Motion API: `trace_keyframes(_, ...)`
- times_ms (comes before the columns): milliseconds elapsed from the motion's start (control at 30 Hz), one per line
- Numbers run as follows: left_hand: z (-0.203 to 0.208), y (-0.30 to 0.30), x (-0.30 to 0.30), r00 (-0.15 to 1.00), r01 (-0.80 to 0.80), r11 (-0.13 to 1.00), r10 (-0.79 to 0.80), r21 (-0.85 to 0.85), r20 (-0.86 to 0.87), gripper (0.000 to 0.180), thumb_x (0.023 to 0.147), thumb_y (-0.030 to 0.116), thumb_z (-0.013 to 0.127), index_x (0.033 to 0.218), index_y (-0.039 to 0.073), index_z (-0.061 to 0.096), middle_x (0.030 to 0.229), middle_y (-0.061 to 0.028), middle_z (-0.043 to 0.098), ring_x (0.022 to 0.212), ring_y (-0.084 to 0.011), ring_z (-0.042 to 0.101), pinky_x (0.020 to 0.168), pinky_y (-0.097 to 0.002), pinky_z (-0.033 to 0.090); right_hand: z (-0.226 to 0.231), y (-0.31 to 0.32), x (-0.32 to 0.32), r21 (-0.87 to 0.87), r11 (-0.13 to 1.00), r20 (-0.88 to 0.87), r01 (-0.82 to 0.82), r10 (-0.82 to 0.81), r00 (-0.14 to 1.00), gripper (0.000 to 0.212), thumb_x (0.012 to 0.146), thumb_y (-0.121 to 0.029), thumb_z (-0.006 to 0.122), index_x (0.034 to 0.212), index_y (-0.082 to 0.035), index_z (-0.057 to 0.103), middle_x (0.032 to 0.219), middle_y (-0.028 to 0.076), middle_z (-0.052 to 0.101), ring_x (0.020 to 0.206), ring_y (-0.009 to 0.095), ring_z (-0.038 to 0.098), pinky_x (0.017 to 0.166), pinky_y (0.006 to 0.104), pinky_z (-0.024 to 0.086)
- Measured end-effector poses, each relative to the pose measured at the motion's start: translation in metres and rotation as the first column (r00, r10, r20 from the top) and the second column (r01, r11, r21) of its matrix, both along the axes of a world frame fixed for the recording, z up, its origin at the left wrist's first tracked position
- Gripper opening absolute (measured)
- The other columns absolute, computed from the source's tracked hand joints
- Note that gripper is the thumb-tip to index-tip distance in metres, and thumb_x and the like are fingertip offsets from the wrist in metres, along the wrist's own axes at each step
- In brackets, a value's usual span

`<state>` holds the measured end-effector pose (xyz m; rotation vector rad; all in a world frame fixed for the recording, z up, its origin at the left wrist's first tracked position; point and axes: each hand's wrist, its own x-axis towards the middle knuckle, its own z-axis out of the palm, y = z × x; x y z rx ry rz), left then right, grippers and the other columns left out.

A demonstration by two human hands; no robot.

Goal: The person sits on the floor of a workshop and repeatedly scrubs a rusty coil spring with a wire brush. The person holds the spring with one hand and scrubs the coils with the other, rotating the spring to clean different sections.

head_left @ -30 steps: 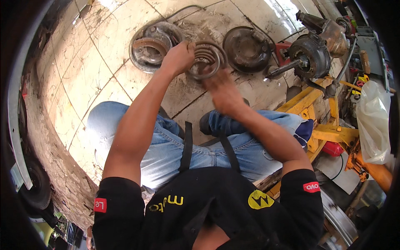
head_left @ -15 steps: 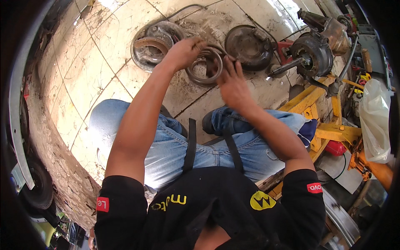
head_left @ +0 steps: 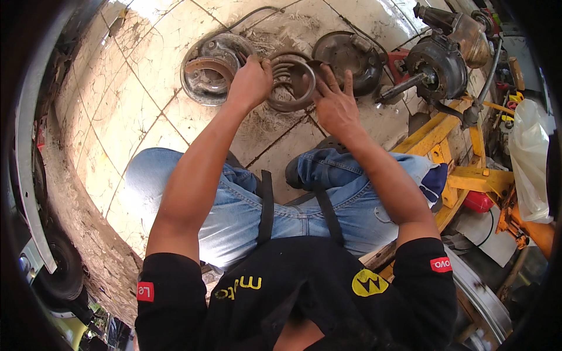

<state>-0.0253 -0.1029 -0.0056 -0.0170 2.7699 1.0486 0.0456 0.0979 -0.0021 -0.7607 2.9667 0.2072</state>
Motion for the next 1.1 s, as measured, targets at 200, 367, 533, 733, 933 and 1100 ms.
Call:
trace_keyframes(200, 0.011, 0.003, -0.002, 0.973, -0.101, 0.976, 0.056, 0.194, 0.225, 0.044, 0.096, 0.029, 0.040, 0.109, -0.011, 0.050, 0.086, -0.0264, 0.067, 0.086, -0.0399, 0.065, 0.079, -0.0447, 0.049, -0.019, 0.002, 0.009, -0.094, 0.995, 0.124, -0.038, 0.049, 0.991, 0.066, 0.086, -0.010, 0.048, 0.148, -0.010, 0.028, 0.153, 0.011, 0.028, 0.144, 0.031, 0.021, 0.113, 0.0611, 0.013)
trace_keyframes(367, 0.003, 0.002, 0.003, 0.937, -0.191, 0.912, 0.058, 0.364, 0.345, 0.045, 0.094, 0.029, 0.040, 0.107, -0.013, 0.051, 0.083, -0.0193, 0.069, 0.080, -0.0313, 0.067, 0.073, -0.0393, 0.050, -0.022, 0.000, 0.016, -0.102, 0.995, 0.060, -0.004, 0.010, 0.998, 0.062, 0.085, -0.010, 0.049, 0.146, -0.011, 0.035, 0.155, 0.008, 0.025, 0.146, 0.024, 0.017, 0.114, 0.0596, 0.013)
trace_keyframes(533, 0.007, -0.005, -0.005, 0.996, 0.063, 0.998, -0.060, -0.030, 0.066, 0.046, 0.093, 0.035, 0.041, 0.115, -0.003, 0.055, 0.098, -0.0286, 0.065, 0.097, -0.0403, 0.063, 0.085, -0.0452, 0.048, -0.016, 0.010, 0.004, 0.007, 1.000, 0.000, -0.001, 0.001, 1.000, 0.065, 0.084, -0.012, 0.051, 0.146, -0.018, 0.035, 0.156, 0.006, 0.025, 0.144, 0.027, 0.020, 0.113, 0.0591, 0.017)
trace_keyframes(733, 0.003, -0.001, -0.017, 0.971, 0.238, 0.971, -0.238, 0.011, 0.021, 0.052, 0.095, 0.049, 0.042, 0.124, 0.008, 0.057, 0.112, -0.0230, 0.064, 0.109, -0.0382, 0.058, 0.091, -0.0459, 0.046, -0.029, 0.009, 0.018, -0.223, 0.975, 0.143, -0.015, 0.048, 0.989, 0.059, 0.085, -0.013, 0.051, 0.143, -0.019, 0.040, 0.148, 0.007, 0.038, 0.139, 0.024, 0.031, 0.110, 0.0641, 0.017)
trace_keyframes(933, -0.006, 0.017, -0.020, 0.938, 0.336, 0.935, -0.343, 0.117, 0.046, 0.058, 0.094, 0.057, 0.040, 0.126, 0.011, 0.057, 0.114, -0.0197, 0.064, 0.110, -0.0378, 0.058, 0.092, -0.0441, 0.046, -0.061, 0.032, 0.025, -0.223, 0.974, -0.075, -0.029, 0.013, 0.997, 0.054, 0.084, -0.018, 0.058, 0.137, -0.023, 0.047, 0.145, 0.006, 0.042, 0.139, 0.035, 0.028, 0.106, 0.0685, 0.019)
trace_keyframes(1100, -0.006, 0.028, -0.028, 0.953, 0.298, 0.942, -0.303, 0.155, 0.006, 0.054, 0.095, 0.052, 0.041, 0.122, 0.009, 0.059, 0.112, -0.0197, 0.064, 0.108, -0.0380, 0.058, 0.091, -0.0441, 0.046, -0.055, 0.021, 0.016, -0.145, 0.979, -0.065, -0.145, 0.137, 0.988, 0.046, 0.085, -0.016, 0.056, 0.130, -0.022, 0.052, 0.138, 0.008, 0.048, 0.137, 0.034, 0.032, 0.102, 0.0680, 0.027)
